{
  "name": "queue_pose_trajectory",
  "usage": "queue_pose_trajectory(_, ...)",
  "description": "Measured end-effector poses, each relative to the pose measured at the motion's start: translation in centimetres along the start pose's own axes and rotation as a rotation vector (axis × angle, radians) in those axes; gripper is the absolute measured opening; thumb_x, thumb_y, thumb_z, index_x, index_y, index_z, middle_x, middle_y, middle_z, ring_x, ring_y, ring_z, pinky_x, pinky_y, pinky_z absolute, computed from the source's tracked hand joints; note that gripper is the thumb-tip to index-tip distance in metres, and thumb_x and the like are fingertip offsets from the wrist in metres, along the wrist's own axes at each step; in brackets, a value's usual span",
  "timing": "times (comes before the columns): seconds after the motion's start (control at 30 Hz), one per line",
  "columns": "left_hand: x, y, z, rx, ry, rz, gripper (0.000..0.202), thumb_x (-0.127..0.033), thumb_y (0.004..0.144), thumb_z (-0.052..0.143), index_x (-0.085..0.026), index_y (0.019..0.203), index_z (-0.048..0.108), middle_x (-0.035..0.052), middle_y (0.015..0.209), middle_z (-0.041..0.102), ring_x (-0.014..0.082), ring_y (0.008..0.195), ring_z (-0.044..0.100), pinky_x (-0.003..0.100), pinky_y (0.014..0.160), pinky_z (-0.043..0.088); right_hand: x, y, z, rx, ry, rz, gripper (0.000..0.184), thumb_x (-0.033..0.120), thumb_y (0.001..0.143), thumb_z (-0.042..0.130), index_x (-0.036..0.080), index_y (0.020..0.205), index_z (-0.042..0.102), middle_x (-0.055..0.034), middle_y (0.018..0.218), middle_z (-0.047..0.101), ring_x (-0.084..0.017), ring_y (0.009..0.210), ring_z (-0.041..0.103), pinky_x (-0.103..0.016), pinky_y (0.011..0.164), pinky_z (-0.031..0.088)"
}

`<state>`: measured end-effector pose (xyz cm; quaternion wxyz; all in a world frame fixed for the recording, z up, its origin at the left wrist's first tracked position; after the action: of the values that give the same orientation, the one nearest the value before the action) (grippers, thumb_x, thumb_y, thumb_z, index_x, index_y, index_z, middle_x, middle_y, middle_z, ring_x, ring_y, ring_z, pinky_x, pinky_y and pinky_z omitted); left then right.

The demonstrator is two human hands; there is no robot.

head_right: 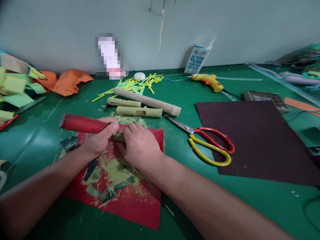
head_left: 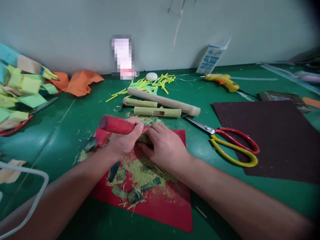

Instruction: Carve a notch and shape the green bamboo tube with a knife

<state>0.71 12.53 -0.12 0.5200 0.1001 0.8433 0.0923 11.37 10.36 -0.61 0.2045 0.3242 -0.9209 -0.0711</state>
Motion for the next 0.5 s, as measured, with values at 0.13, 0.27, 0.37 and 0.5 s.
queue_pose_trajectory(0.13,0.1,0.0,0.1,0.005,-0.012,0.025,0.027,-0.027,0.084,0.047,-0.020,0.058,0.042,-0.0013,0.062,0.050,0.0140,0.064,0.050,0.029,0.067,0.044,-0.1,0.1,0.2,0.026,0.010,0.007,0.023,0.031,0.085,0.059,0.010,0.093,0.067,-0.0123,0.091,0.064,-0.025,0.088,0.054,-0.037,0.078,0.044)
queue_pose_trajectory(0.27,-0.2,-0.1,-0.1,0.002,-0.015,0.048,0.028,-0.028,0.086,0.046,-0.020,0.060,0.043,-0.0014,0.063,0.050,0.0138,0.065,0.050,0.029,0.066,0.044,-0.2,0.1,0.1,0.018,0.027,0.016,0.023,0.032,0.086,0.057,0.012,0.090,0.067,-0.0118,0.090,0.064,-0.024,0.086,0.054,-0.036,0.075,0.043)
queue_pose_trajectory(0.37,-1.1,-0.3,0.1,0.080,0.032,0.061,0.035,-0.036,0.090,0.047,-0.020,0.060,0.042,-0.0017,0.061,0.047,0.0133,0.061,0.047,0.028,0.059,0.042,-0.4,0.1,0.1,0.007,0.041,0.028,0.025,0.034,0.087,0.057,0.011,0.093,0.067,-0.0125,0.091,0.064,-0.024,0.084,0.054,-0.035,0.072,0.042)
queue_pose_trajectory(0.5,-1.4,-0.2,0.5,0.154,0.152,-0.018,0.033,-0.037,0.090,0.045,-0.020,0.062,0.042,-0.0025,0.062,0.047,0.0128,0.061,0.047,0.027,0.057,0.039,-0.5,0.0,0.0,-0.014,0.037,0.024,0.026,0.033,0.086,0.057,0.011,0.095,0.067,-0.0124,0.090,0.064,-0.023,0.083,0.054,-0.034,0.071,0.041)
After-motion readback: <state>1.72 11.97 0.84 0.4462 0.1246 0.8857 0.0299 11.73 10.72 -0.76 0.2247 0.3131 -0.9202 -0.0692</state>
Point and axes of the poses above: each hand's wrist, its own y-axis towards the middle knuckle, its own z-axis out of the palm, x = y × z, the point moved 8 cm from there along y, towards the middle knuckle
